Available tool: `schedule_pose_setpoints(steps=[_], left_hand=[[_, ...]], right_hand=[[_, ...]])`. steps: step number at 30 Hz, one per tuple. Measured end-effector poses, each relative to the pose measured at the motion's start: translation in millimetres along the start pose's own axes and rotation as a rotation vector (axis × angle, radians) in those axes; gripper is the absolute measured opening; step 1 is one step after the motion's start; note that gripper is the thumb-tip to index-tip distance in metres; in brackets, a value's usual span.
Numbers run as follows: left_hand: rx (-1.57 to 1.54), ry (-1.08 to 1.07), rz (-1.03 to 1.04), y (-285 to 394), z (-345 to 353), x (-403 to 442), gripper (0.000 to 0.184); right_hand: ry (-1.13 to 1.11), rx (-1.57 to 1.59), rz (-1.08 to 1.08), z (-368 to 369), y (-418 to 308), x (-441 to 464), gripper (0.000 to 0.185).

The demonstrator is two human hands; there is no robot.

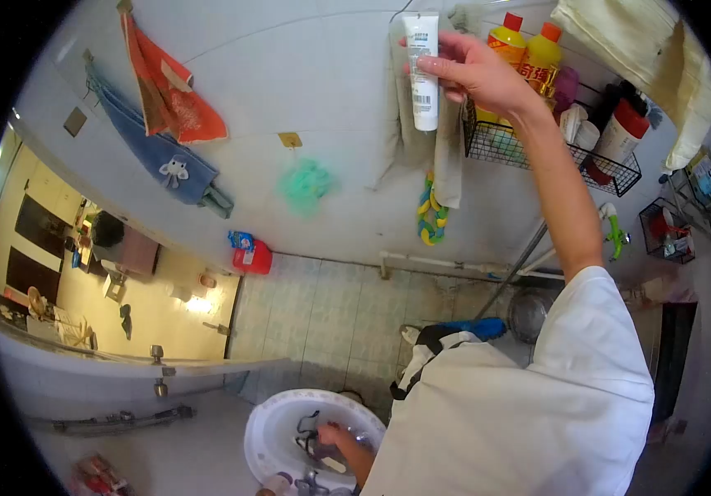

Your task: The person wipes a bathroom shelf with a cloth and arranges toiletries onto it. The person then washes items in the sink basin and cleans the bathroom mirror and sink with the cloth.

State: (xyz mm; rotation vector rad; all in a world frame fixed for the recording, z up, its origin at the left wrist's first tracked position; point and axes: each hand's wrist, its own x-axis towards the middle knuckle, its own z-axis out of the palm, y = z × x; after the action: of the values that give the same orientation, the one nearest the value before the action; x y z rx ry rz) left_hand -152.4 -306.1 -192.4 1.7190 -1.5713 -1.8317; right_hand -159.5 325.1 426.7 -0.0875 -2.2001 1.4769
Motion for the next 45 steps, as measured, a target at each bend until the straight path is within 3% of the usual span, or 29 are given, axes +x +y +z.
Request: schedule_pose_setpoints(steps=[2,6,15,19,22,24,25,27,29,31,32,35,36,37,38,39,40,41,43,44,45], left_hand=[[0.026,0.0,0.006,-0.7,-1.4,1.8,0.018],[0.064,-0.008,0.024,-3.8,2.8,0.3,0.019],[0.128,-0.052,0.058,0.3,25.1,-11.0,0.02],[0.147,-0.077,0.069,0.4,32.6,-14.3,0.02],[0.157,-0.087,0.077,5.7,34.0,-16.8,0.021],[0.16,-0.097,0.082,2.9,31.9,-16.2,0.021],[0.166,-0.096,0.084,4.8,32.7,-15.3,0.021],[0.165,-0.106,0.082,3.7,31.7,-18.0,0.021],[0.161,-0.108,0.086,4.6,32.1,-17.4,0.021],[0.15,-0.109,0.089,4.3,27.7,-18.1,0.022],[0.143,-0.112,0.087,2.5,25.2,-17.5,0.022],[0.129,-0.119,0.097,0.9,18.9,-10.9,0.022],[0.116,-0.119,0.092,1.3,13.6,-9.9,0.022],[0.1,-0.135,0.096,4.1,10.5,-5.7,0.022],[0.073,-0.14,0.103,1.8,3.2,0.9,0.023],[0.044,-0.12,0.095,-3.7,-13.1,4.2,0.023],[0.026,-0.092,0.097,-15.0,-22.4,6.8,0.023],[0.018,-0.056,0.095,-22.6,-26.0,2.6,0.023],[0.025,0.068,0.077,-40.2,-28.5,-0.8,0.023],[0.031,0.134,0.073,-51.2,-29.5,-5.9,0.023],[0.041,0.202,0.071,-63.5,-23.9,-7.0,0.024]], right_hand=[[-0.008,-0.073,-0.041,-12.3,-2.2,-2.1,0.041],[-0.115,0.051,-0.085,-33.1,-8.2,-12.9,0.037],[-0.132,-0.075,-0.166,-38.8,-9.5,-16.8,0.04],[-0.124,-0.027,-0.099,-40.2,-14.5,-20.6,0.036],[-0.048,-0.175,-0.178,-52.0,-9.6,-23.3,0.032],[0.343,-0.406,-0.392,-62.6,5.5,-27.0,0.032],[0.339,-0.406,-0.392,-65.8,9.8,-33.5,0.032],[0.548,-0.708,-0.219,-69.0,17.7,-46.8,0.038],[0.546,-0.752,-0.137,-66.6,32.6,-51.3,0.04],[0.372,-0.854,-0.207,-65.8,47.6,-51.2,0.037],[0.38,-0.818,-0.003,-55.1,40.8,-53.9,0.037],[0.339,-0.897,0.111,-48.1,39.4,-56.5,0.04],[0.392,-0.78,0.026,-52.2,49.1,-55.6,0.043],[0.477,-0.937,-0.084,-51.6,48.1,-57.2,0.043],[0.557,-1.031,-0.01,-49.8,39.2,-59.3,0.043],[0.483,-1.094,0.059,-45.2,29.8,-61.6,0.048],[0.614,-1.21,-0.039,-29.3,22.9,-68.9,0.044],[0.581,-1.118,-0.071,-32.7,21.8,-75.7,0.038],[0.673,-0.9,-0.407,27.1,7.8,-75.6,0.033],[0.675,-1.011,-0.535,44.0,21.3,-77.2,0.031],[0.538,-0.827,-0.609,64.1,47.9,-68.6,0.029]])
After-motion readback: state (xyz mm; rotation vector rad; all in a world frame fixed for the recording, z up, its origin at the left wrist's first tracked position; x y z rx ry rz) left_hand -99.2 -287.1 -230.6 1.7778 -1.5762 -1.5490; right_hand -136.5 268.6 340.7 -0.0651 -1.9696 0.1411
